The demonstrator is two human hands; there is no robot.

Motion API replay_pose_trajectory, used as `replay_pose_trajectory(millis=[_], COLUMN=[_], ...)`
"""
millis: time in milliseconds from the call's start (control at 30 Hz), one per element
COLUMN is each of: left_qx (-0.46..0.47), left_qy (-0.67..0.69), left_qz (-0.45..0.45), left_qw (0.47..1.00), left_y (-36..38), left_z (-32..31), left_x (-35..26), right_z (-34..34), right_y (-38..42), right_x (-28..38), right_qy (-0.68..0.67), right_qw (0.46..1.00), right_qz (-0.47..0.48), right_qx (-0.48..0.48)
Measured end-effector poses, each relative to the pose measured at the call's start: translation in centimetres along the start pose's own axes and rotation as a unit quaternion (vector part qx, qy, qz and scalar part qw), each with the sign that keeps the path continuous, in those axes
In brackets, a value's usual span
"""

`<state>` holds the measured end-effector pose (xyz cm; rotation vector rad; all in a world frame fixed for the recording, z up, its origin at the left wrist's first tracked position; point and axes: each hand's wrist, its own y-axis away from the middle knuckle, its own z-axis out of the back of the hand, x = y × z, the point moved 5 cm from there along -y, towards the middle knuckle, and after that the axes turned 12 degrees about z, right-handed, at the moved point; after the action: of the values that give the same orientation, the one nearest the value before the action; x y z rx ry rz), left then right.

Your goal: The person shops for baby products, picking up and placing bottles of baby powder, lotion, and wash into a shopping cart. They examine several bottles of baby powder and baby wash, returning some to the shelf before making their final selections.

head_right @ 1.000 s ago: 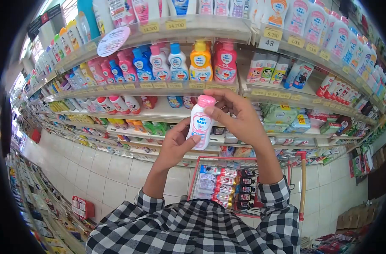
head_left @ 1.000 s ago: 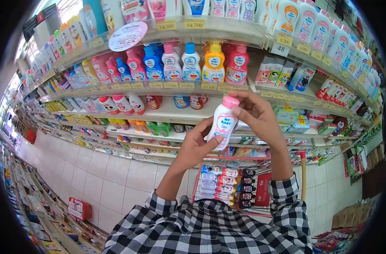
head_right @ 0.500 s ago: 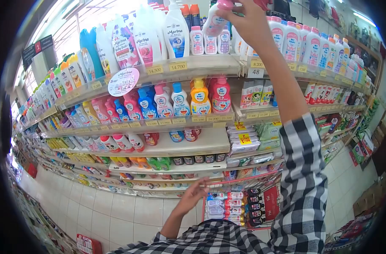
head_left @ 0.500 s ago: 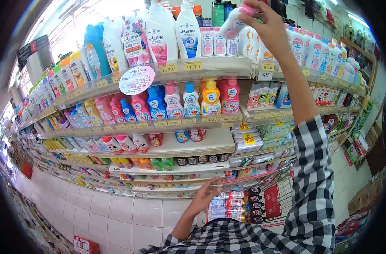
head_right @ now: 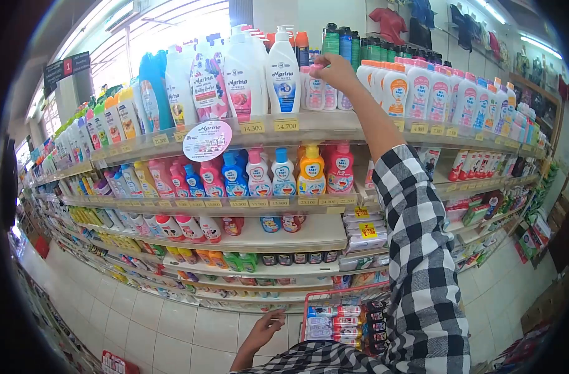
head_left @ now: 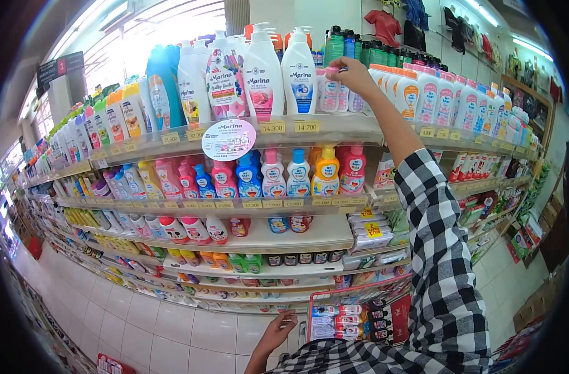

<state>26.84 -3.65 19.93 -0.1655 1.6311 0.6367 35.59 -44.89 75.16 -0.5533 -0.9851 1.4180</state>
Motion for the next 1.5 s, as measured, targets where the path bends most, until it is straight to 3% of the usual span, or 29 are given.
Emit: replay_pose_trajectory(millis=[167, 333, 500, 600, 933, 1500], left_qx=[-0.011, 0.002, 0.018, 0.024, 0.024, 0.032], left_qy=[0.030, 0.001, -0.037, -0.038, -0.046, -0.073], left_qz=[0.048, 0.036, 0.025, 0.050, 0.014, 0.061], left_qw=[0.998, 0.999, 0.999, 0.998, 0.999, 0.995], left_y=[0.4, -0.4, -1.3, -1.6, -2.5, -2.2], left_z=[0.6, -0.1, -0.3, -0.2, -0.1, -0.4], left_x=[1.9, 0.9, 0.7, 0.7, 0.5, -0.1], right_z=[-1.1, -1.5, -1.3, -1.2, -1.7, -2.0], right_y=[-0.1, 0.1, 0.9, 1.2, 1.6, 1.8], right_x=[-1.8, -1.4, 0.2, 0.1, 0.3, -0.4], right_qy=[-0.017, -0.037, 0.081, 0.086, 0.080, 0.092], right_qw=[1.000, 0.999, 0.991, 0.990, 0.991, 0.990], right_qz=[0.002, 0.012, 0.089, 0.073, 0.054, 0.090], right_qx=[0.004, 0.011, 0.058, 0.083, 0.092, 0.063])
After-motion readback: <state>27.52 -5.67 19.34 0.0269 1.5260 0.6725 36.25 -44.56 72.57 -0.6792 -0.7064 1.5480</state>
